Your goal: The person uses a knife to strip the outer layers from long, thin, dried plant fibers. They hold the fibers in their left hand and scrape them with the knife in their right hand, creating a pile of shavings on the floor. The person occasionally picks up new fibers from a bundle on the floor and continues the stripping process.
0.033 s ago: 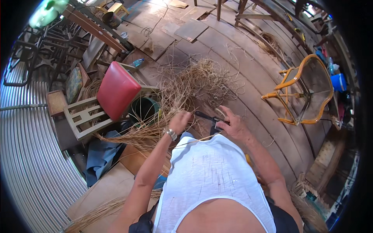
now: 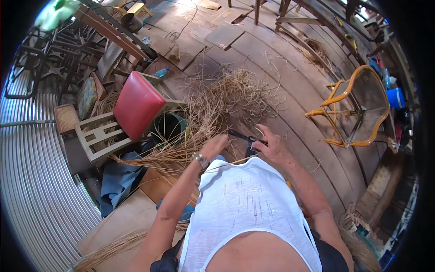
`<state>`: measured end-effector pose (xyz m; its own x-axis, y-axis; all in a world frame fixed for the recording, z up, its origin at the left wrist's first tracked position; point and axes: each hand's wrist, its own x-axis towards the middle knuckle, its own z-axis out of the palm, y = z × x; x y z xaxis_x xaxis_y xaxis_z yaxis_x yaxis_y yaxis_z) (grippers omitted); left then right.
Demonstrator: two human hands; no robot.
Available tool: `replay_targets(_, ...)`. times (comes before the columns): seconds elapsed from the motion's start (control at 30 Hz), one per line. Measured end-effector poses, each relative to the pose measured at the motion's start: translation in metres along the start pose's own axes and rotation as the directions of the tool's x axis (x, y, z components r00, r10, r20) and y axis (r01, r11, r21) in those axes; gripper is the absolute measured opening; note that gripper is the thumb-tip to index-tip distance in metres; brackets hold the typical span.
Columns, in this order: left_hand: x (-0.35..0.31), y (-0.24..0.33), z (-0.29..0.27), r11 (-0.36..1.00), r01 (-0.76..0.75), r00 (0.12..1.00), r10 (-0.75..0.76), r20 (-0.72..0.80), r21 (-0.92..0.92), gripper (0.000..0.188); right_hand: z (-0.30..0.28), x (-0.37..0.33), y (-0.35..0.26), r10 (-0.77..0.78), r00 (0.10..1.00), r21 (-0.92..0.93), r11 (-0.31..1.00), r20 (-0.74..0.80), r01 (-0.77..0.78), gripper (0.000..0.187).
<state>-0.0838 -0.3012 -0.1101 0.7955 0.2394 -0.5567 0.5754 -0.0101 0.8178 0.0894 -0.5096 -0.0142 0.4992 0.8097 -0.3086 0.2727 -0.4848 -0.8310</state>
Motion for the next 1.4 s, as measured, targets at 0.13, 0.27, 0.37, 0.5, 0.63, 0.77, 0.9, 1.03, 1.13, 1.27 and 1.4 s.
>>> replay_targets(0.13, -0.042, 0.032, 0.036, 0.991, -0.070, 0.963, 0.098, 0.252, -0.115, 0.035, 0.016, 0.017, 0.019, 0.036, 0.999, 0.059, 0.998, -0.030, -0.034, 0.035)
replay_targets(0.27, -0.059, 0.046, 0.027, 0.997, -0.075, 0.980, 0.077, 0.184, -0.014, 0.029, 0.032, 0.031, 0.047, 0.218, 0.964, 0.171, 0.966, -0.152, -0.191, 0.026)
replay_targets(0.37, -0.073, 0.022, -0.004, 0.972, -0.208, 0.975, 0.197, -0.100, -0.109, 0.023, 0.033, 0.037, 0.071, 0.399, 0.901, 0.437, 0.850, -0.171, -0.293, 0.028)
replay_targets(0.5, -0.074, -0.017, -0.069, 0.635, -0.277, 0.717, -0.363, -0.595, -0.721, 0.017, 0.028, 0.035, 0.074, 0.434, 0.884, 0.531, 0.798, -0.175, -0.286, 0.028)
replay_targets(0.63, -0.060, -0.032, -0.100, 0.559, -0.516, 0.570, -0.342, -0.747, -0.649, 0.016, 0.029, 0.033, 0.073, 0.452, 0.882, 0.578, 0.758, -0.133, -0.301, 0.026)
replay_targets(0.77, -0.030, 0.042, -0.045, 0.712, -0.239, 0.690, -0.354, -0.631, -0.661, 0.026, 0.028, 0.027, 0.060, 0.461, 0.887, 0.729, 0.604, 0.008, -0.321, 0.023)
replay_targets(0.9, -0.006, 0.063, 0.014, 0.721, 0.037, 0.941, -0.257, -0.218, -0.692, 0.038, 0.032, 0.025, 0.041, 0.298, 0.954, 0.582, 0.782, -0.033, -0.224, 0.019)
replay_targets(1.03, 0.010, 0.059, 0.044, 0.790, 0.041, 0.981, -0.148, -0.125, -0.611, 0.040, 0.029, 0.019, 0.009, 0.163, 0.985, 0.341, 0.930, -0.050, -0.137, 0.018)
replay_targets(1.13, 0.011, 0.057, 0.052, 0.909, -0.015, 0.967, -0.092, -0.237, -0.417, 0.040, 0.031, 0.018, 0.011, 0.045, 0.995, 0.180, 0.983, -0.090, -0.028, 0.017)
replay_targets(1.27, 0.011, 0.053, 0.058, 0.983, -0.035, 0.931, -0.034, -0.362, -0.183, 0.040, 0.044, 0.020, 0.031, -0.086, 0.983, 0.057, 0.994, -0.164, 0.096, 0.017)
replay_targets(1.4, 0.006, 0.051, 0.059, 0.948, -0.107, 0.939, -0.002, -0.344, -0.298, 0.033, 0.040, 0.015, 0.011, 0.092, 0.994, 0.191, 0.979, -0.066, -0.078, 0.018)
